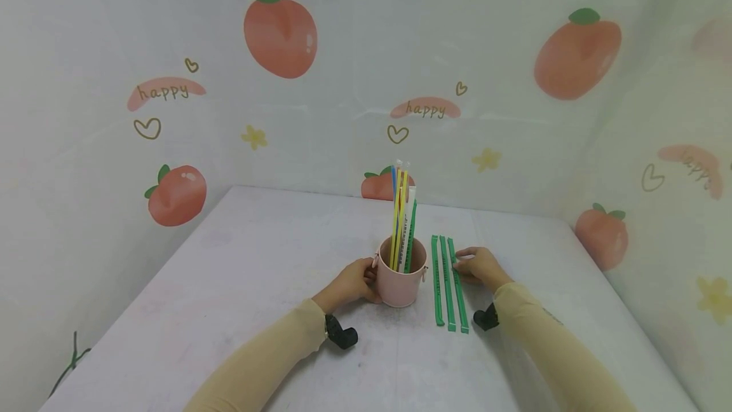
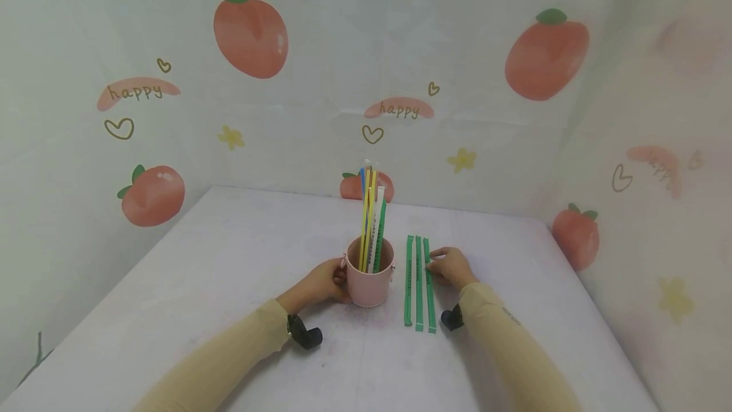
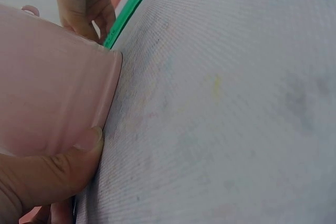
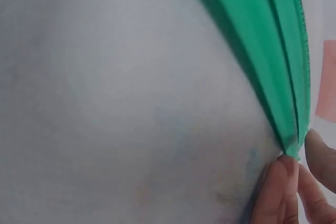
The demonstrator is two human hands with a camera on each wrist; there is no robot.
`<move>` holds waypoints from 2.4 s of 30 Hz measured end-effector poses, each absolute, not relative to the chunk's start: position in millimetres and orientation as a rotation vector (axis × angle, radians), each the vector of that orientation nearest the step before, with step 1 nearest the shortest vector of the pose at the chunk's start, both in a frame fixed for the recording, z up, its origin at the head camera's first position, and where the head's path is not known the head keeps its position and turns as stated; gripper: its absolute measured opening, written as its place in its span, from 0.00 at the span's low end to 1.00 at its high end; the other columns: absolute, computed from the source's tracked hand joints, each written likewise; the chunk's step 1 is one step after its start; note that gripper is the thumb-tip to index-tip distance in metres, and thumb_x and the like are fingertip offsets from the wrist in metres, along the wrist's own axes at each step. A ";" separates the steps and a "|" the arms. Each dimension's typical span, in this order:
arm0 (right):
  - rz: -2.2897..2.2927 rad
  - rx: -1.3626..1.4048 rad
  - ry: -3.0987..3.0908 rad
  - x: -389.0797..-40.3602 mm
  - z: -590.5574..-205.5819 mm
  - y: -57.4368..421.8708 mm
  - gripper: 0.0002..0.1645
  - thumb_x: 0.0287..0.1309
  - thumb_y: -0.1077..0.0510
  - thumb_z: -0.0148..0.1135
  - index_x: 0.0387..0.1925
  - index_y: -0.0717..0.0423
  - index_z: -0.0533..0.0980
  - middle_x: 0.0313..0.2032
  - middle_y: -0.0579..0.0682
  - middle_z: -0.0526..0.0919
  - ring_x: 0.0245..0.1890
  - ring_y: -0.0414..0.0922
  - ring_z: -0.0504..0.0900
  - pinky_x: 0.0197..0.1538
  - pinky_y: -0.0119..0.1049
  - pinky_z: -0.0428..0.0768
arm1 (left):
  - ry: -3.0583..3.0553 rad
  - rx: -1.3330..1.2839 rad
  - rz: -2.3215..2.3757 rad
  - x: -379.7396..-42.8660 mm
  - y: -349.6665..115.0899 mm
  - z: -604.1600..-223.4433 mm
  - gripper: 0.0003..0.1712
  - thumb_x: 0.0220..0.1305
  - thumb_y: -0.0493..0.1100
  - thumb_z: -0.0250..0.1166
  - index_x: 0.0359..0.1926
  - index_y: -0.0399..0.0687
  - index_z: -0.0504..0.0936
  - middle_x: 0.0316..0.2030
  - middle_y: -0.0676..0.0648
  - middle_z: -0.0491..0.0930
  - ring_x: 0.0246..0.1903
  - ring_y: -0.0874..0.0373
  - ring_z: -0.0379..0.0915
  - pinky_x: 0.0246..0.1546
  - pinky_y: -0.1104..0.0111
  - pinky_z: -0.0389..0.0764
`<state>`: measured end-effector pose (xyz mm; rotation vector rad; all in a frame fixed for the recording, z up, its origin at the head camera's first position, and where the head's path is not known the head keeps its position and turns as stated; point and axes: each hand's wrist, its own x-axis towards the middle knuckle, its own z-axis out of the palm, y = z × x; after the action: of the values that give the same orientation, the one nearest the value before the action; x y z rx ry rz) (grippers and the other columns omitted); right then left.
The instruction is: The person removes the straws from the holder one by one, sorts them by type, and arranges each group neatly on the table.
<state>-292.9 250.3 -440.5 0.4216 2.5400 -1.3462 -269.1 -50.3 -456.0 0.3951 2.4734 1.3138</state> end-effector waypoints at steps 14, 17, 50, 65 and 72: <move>-1.656 0.150 2.470 -292.1 -390.0 233.1 0.30 0.67 0.57 0.57 0.66 0.66 0.64 0.61 0.68 0.71 0.59 0.59 0.75 0.59 0.44 0.79 | 2.478 0.392 1.313 -268.8 -50.3 -456.7 0.37 0.38 0.30 0.79 0.53 0.43 0.76 0.50 0.43 0.78 0.53 0.47 0.75 0.58 0.56 0.78; -1.747 0.085 2.446 -291.9 -379.6 226.0 0.30 0.67 0.56 0.57 0.66 0.65 0.64 0.61 0.67 0.71 0.51 0.51 0.80 0.59 0.40 0.79 | 2.475 0.393 1.317 -268.3 -50.3 -455.9 0.36 0.39 0.30 0.79 0.53 0.43 0.76 0.49 0.43 0.78 0.53 0.47 0.75 0.57 0.56 0.78; -1.828 -0.079 2.422 -286.0 -385.9 169.6 0.26 0.65 0.55 0.60 0.62 0.62 0.70 0.57 0.60 0.77 0.57 0.50 0.76 0.61 0.49 0.76 | 2.480 0.427 1.312 -267.5 -50.7 -455.3 0.35 0.39 0.30 0.79 0.52 0.41 0.76 0.49 0.42 0.79 0.52 0.47 0.76 0.57 0.56 0.78; -1.813 -0.052 2.484 -284.9 -387.2 167.5 0.23 0.63 0.56 0.62 0.57 0.61 0.74 0.46 0.50 0.82 0.42 0.37 0.77 0.44 0.30 0.76 | 2.481 0.430 1.313 -265.9 -49.9 -452.9 0.34 0.39 0.29 0.78 0.52 0.41 0.76 0.49 0.42 0.79 0.52 0.46 0.76 0.57 0.56 0.79; -1.916 -0.097 2.423 -285.5 -387.6 171.3 0.24 0.63 0.59 0.62 0.57 0.66 0.72 0.40 0.48 0.82 0.40 0.34 0.79 0.50 0.30 0.81 | 2.484 0.423 1.311 -265.9 -50.1 -453.2 0.35 0.38 0.29 0.79 0.51 0.40 0.76 0.48 0.42 0.79 0.52 0.47 0.76 0.56 0.56 0.79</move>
<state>-285.5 171.3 -387.6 -0.0971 2.4234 -1.9155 -265.9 -50.1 -453.2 0.4226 2.4840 1.3107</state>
